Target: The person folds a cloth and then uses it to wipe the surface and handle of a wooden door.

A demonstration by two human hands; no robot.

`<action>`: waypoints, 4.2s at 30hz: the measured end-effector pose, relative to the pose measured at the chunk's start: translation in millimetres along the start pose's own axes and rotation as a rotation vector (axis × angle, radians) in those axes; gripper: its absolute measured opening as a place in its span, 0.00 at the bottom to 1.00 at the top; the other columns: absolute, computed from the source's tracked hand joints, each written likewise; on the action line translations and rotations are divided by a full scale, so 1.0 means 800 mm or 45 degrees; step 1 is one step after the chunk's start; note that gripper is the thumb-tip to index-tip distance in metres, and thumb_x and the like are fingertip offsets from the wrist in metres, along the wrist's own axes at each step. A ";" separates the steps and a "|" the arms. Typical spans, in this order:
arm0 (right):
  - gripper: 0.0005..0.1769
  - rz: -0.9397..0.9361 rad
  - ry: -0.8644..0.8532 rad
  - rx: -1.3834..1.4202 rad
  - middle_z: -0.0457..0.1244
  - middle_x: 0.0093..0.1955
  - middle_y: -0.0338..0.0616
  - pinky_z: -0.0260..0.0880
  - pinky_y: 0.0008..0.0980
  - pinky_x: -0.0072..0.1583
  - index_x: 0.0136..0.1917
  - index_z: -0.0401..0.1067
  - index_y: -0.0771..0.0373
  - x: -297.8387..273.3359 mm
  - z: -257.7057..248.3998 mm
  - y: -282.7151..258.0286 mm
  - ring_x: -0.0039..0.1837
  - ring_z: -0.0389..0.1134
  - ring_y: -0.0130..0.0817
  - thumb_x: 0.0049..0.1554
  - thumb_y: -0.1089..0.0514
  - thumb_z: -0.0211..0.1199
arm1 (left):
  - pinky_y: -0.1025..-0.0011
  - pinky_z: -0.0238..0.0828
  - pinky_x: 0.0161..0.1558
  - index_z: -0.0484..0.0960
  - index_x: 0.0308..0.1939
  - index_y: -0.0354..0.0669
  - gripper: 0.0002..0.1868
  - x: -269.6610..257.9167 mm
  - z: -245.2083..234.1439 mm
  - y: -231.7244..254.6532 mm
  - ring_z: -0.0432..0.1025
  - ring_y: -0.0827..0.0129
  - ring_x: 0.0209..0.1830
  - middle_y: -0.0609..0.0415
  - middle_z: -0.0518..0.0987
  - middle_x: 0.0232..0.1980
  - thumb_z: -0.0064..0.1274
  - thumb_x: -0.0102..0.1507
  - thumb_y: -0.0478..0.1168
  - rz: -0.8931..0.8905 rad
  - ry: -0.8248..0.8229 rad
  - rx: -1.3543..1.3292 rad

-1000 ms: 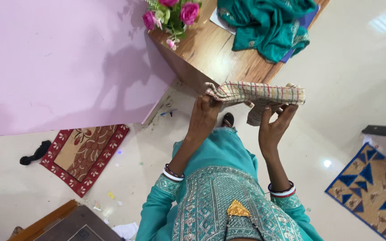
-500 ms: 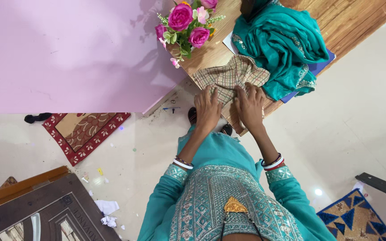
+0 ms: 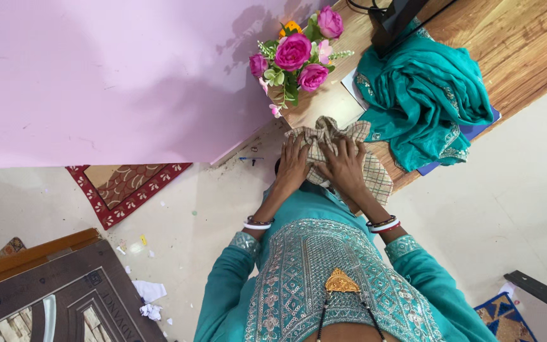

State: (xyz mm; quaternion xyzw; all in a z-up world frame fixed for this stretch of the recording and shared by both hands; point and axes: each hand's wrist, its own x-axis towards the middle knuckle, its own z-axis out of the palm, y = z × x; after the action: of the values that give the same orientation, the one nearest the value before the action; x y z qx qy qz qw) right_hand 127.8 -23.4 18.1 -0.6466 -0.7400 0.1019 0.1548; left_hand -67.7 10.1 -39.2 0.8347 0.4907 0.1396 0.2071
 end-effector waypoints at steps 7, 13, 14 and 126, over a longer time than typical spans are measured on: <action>0.38 -0.327 0.035 -0.093 0.46 0.83 0.53 0.42 0.66 0.75 0.78 0.64 0.43 0.089 0.031 0.016 0.82 0.44 0.60 0.58 0.35 0.62 | 0.36 0.31 0.77 0.59 0.74 0.35 0.35 0.041 -0.001 -0.027 0.42 0.38 0.83 0.34 0.50 0.81 0.52 0.66 0.44 -0.098 0.033 0.090; 0.33 -0.146 0.071 -0.169 0.49 0.83 0.48 0.43 0.63 0.76 0.78 0.65 0.44 0.116 0.036 0.006 0.82 0.47 0.54 0.61 0.40 0.60 | 0.36 0.37 0.77 0.57 0.77 0.34 0.37 0.076 0.002 -0.036 0.47 0.43 0.81 0.34 0.53 0.79 0.50 0.69 0.48 -0.148 0.054 0.037; 0.33 -0.136 0.072 -0.173 0.49 0.83 0.48 0.43 0.63 0.76 0.78 0.65 0.44 0.103 0.030 0.006 0.82 0.47 0.54 0.61 0.40 0.60 | 0.37 0.40 0.78 0.58 0.77 0.35 0.35 0.069 0.002 -0.033 0.48 0.43 0.82 0.35 0.54 0.80 0.49 0.72 0.49 -0.061 0.064 0.020; 0.14 0.159 0.726 0.325 0.67 0.63 0.50 0.73 0.42 0.61 0.55 0.76 0.62 -0.005 -0.264 -0.104 0.66 0.70 0.48 0.56 0.71 0.68 | 0.73 0.62 0.74 0.68 0.74 0.40 0.25 0.133 -0.229 0.197 0.67 0.72 0.72 0.54 0.72 0.72 0.38 0.78 0.50 0.047 -0.509 -1.875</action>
State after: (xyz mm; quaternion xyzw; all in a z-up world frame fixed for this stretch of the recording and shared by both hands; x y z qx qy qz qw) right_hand 127.6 -49.4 243.7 -0.6687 -0.6068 0.0177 0.4293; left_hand 22.8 73.3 200.5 0.4985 0.2100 0.2805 0.7929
